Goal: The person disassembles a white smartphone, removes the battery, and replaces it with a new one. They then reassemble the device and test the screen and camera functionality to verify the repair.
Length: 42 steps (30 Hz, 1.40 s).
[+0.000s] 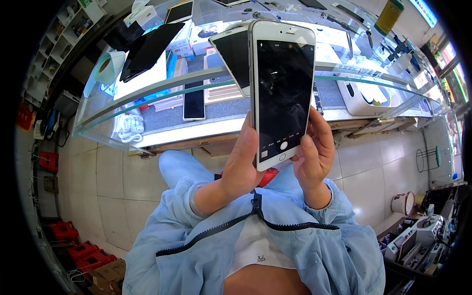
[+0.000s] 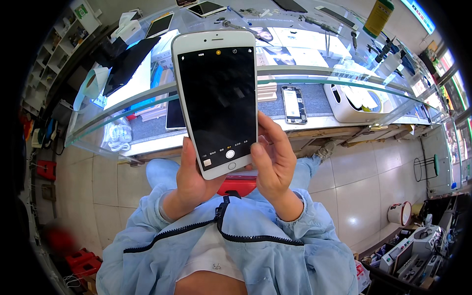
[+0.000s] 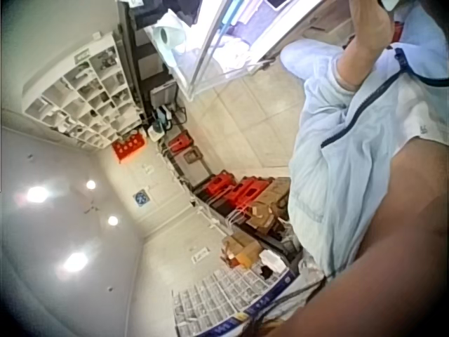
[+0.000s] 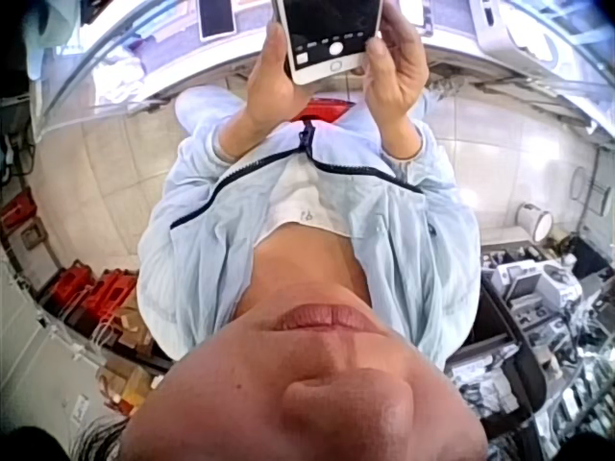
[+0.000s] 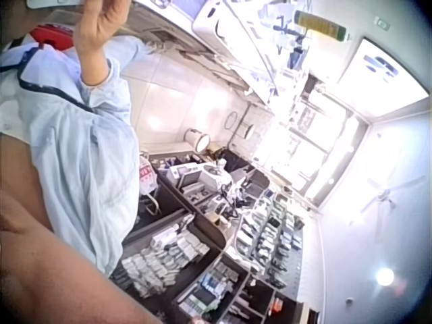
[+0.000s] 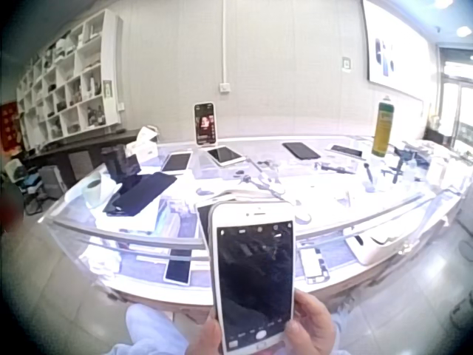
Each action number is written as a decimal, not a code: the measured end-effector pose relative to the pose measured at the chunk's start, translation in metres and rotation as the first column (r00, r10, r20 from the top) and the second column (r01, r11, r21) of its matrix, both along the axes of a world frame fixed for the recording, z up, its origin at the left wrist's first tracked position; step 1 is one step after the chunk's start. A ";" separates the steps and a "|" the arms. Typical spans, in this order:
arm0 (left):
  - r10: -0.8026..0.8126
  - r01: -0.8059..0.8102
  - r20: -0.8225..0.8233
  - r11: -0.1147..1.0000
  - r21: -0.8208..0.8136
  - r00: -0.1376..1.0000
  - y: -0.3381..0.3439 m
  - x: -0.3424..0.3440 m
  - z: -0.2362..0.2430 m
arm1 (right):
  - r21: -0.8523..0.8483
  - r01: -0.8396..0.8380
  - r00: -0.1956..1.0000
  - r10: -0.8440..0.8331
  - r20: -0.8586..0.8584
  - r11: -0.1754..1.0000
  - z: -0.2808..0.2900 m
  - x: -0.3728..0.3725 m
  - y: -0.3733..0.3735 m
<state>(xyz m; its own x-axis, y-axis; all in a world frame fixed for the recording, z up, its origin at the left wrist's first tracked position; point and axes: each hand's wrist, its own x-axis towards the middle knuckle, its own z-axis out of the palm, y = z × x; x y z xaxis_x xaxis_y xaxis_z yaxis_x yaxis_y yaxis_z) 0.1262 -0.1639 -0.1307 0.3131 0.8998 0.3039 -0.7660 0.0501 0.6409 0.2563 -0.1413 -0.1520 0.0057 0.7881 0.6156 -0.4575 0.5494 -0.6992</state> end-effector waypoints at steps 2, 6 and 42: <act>-0.012 0.012 0.008 0.999 0.044 1.000 0.001 -0.001 -0.001 | 0.013 -0.012 1.000 0.011 0.018 1.000 0.000 0.000 0.000; -0.005 0.005 0.007 1.000 0.009 1.000 0.000 -0.002 -0.001 | -0.029 -0.021 1.000 0.021 -0.019 0.999 0.001 -0.001 -0.001; 0.055 -0.055 0.006 0.998 -0.039 0.998 -0.003 -0.007 -0.003 | -0.131 -0.158 0.983 0.168 0.075 0.979 0.009 -0.014 -0.012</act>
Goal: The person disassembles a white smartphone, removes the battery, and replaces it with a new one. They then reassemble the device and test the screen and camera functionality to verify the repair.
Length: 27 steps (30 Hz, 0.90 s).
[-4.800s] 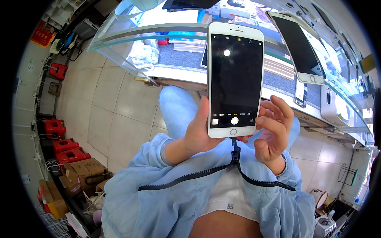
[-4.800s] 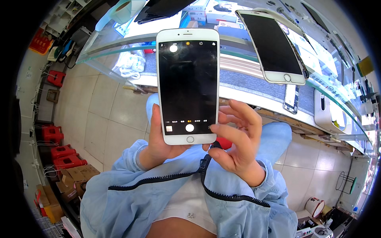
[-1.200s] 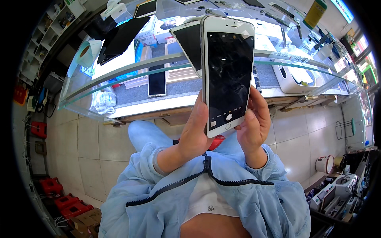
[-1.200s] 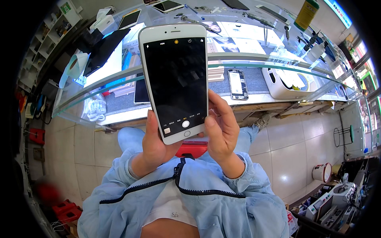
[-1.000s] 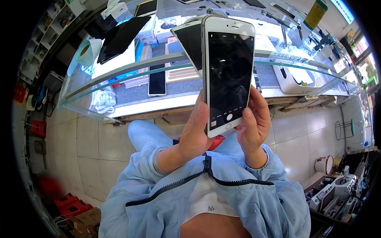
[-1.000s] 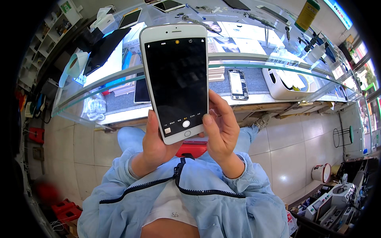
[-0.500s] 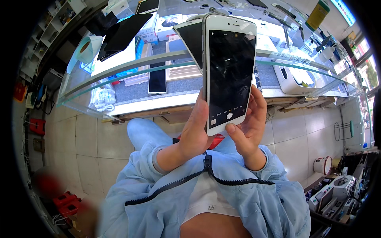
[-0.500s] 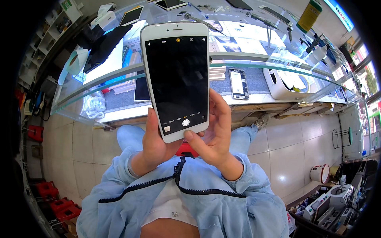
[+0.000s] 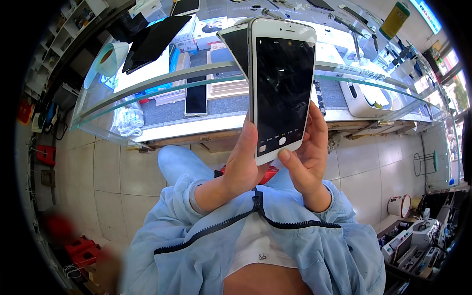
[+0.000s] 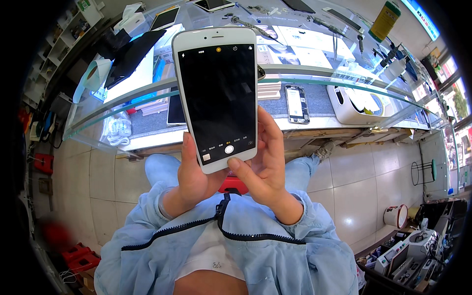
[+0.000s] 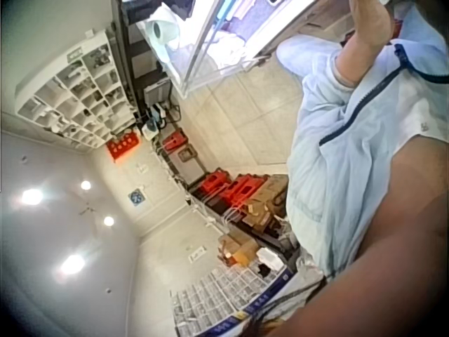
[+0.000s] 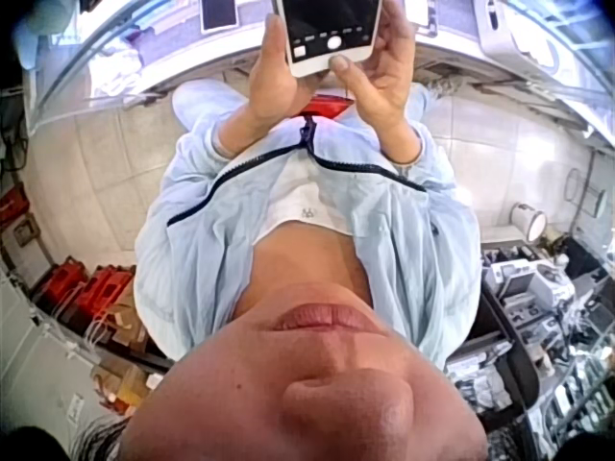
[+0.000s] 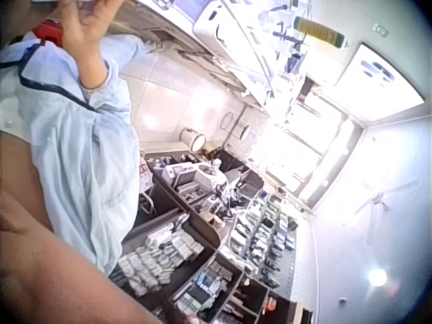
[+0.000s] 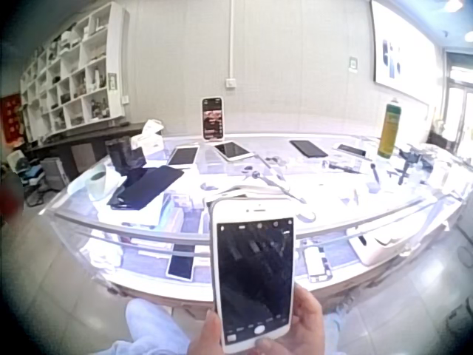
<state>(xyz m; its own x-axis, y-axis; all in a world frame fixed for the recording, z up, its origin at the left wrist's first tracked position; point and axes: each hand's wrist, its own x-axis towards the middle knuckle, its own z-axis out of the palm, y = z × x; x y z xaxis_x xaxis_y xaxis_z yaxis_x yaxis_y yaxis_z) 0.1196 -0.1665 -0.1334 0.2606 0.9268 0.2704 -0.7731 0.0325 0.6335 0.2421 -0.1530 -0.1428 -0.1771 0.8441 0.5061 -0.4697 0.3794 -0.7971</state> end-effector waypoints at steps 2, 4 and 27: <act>-0.023 0.024 0.030 1.000 -0.013 0.999 0.000 -0.001 -0.003 | -0.053 0.020 0.999 -0.022 -0.034 0.998 0.003 -0.003 -0.002; -0.050 0.050 0.018 0.998 -0.023 0.999 -0.002 0.000 0.000 | 0.042 0.036 0.999 -0.037 0.039 0.998 -0.001 0.002 0.000; -0.184 0.167 -0.071 0.966 -0.198 0.980 -0.006 0.001 -0.005 | 0.107 0.106 0.994 -0.109 0.022 0.989 0.015 0.013 0.021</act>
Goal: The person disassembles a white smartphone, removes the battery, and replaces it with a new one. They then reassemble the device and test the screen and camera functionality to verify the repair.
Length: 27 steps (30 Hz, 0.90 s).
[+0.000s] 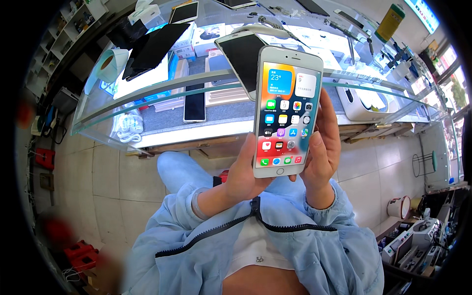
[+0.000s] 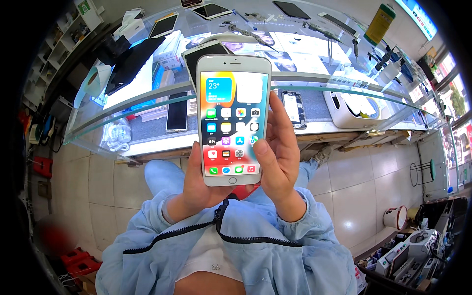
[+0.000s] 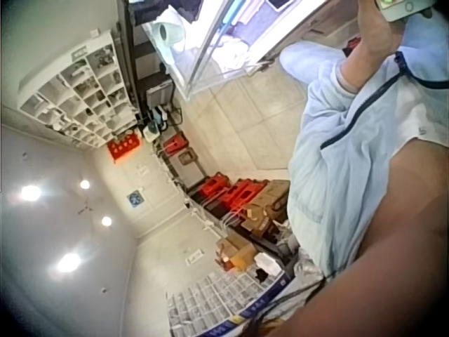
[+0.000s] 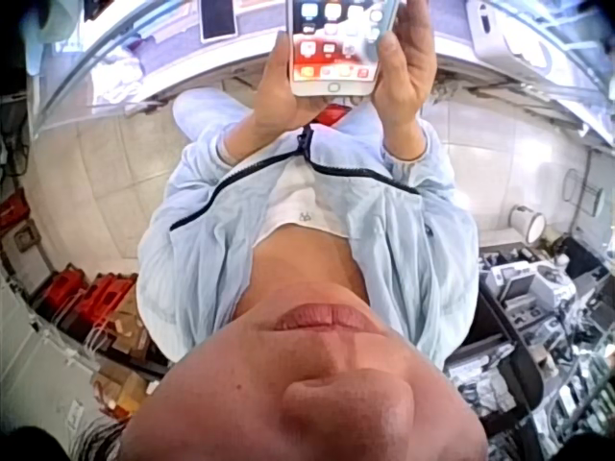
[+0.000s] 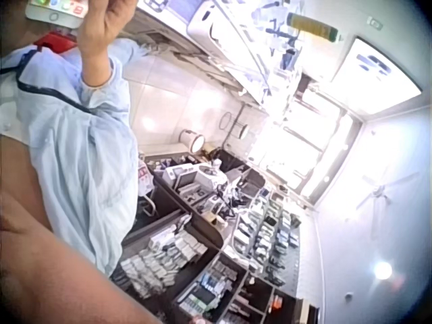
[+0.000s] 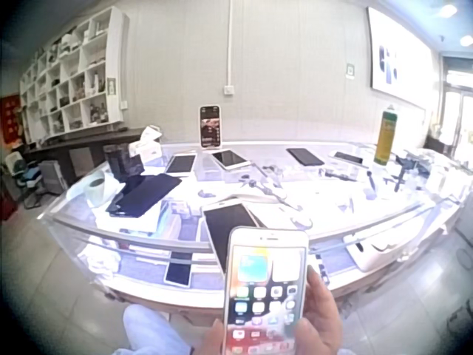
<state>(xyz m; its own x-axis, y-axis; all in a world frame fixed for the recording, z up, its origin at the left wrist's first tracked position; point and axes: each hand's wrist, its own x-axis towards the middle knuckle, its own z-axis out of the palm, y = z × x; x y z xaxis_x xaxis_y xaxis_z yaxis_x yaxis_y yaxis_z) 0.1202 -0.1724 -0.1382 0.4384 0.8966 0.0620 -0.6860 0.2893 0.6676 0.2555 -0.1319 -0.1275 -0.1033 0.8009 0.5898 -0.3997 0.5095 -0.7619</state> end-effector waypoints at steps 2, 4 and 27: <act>0.004 -0.003 0.148 1.000 -0.007 0.989 -0.001 0.000 -0.002 | 0.021 0.000 1.000 -0.001 0.010 1.000 -0.001 -0.001 0.003; 0.013 -0.011 0.213 1.000 -0.009 0.977 -0.002 0.001 -0.002 | 0.022 -0.011 1.000 0.011 0.006 1.000 0.000 0.000 0.004; -0.068 0.056 0.084 0.988 0.141 0.994 0.001 -0.005 -0.017 | -0.053 -0.079 0.988 0.071 -0.139 0.995 -0.003 0.002 0.003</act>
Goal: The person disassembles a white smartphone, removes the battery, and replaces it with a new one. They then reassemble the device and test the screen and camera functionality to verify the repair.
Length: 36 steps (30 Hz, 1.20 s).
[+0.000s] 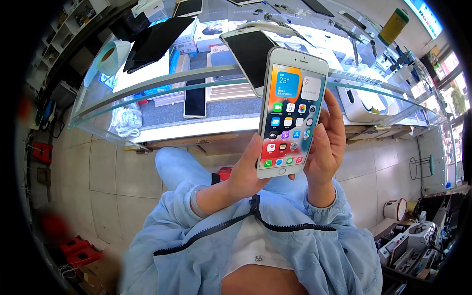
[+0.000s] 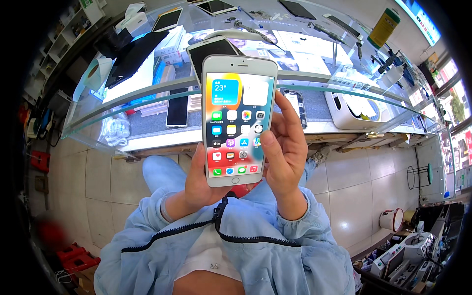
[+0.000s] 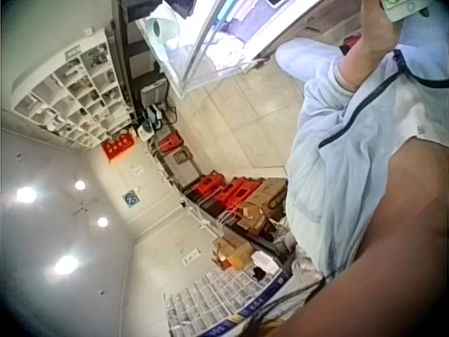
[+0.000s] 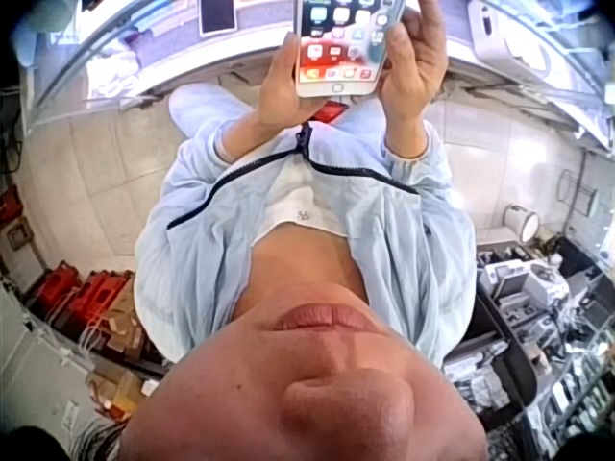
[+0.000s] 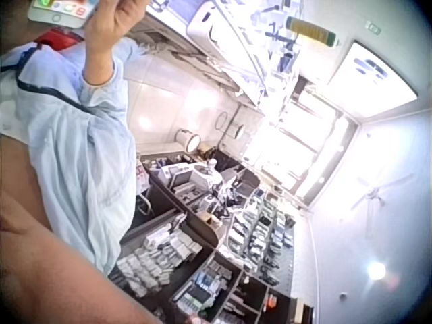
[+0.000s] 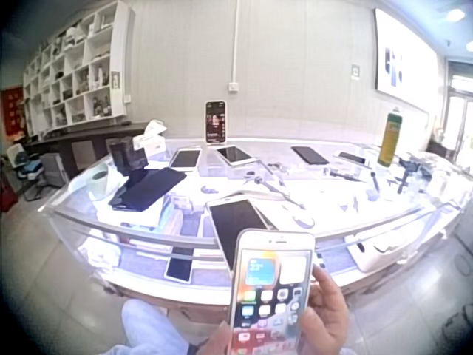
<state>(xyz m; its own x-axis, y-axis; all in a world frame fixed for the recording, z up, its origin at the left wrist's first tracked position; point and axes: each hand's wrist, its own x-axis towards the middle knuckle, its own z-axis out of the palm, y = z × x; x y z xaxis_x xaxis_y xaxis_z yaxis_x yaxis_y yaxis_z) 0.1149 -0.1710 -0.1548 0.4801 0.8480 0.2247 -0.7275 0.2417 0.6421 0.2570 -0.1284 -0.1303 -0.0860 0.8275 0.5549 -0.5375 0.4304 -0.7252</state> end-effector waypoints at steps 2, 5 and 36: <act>0.011 -0.012 -0.029 1.000 -0.010 1.000 -0.001 0.000 0.003 | 0.007 -0.001 1.000 0.001 0.001 1.000 0.000 0.000 0.000; 0.021 -0.021 -0.026 1.000 -0.009 0.999 -0.001 0.000 0.004 | 0.008 -0.004 1.000 0.004 -0.004 1.000 -0.001 0.000 0.000; 0.016 -0.019 -0.093 0.999 -0.030 0.995 -0.004 0.000 0.003 | 0.006 0.075 0.996 -0.075 0.044 0.997 -0.001 -0.002 0.000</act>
<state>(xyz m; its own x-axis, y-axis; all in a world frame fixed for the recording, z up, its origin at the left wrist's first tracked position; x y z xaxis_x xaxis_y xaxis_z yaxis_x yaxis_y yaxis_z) 0.1152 -0.1751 -0.1516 0.4825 0.8624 0.1531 -0.6692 0.2502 0.6997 0.2552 -0.1286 -0.1311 -0.0481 0.8303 0.5553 -0.4713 0.4713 -0.7455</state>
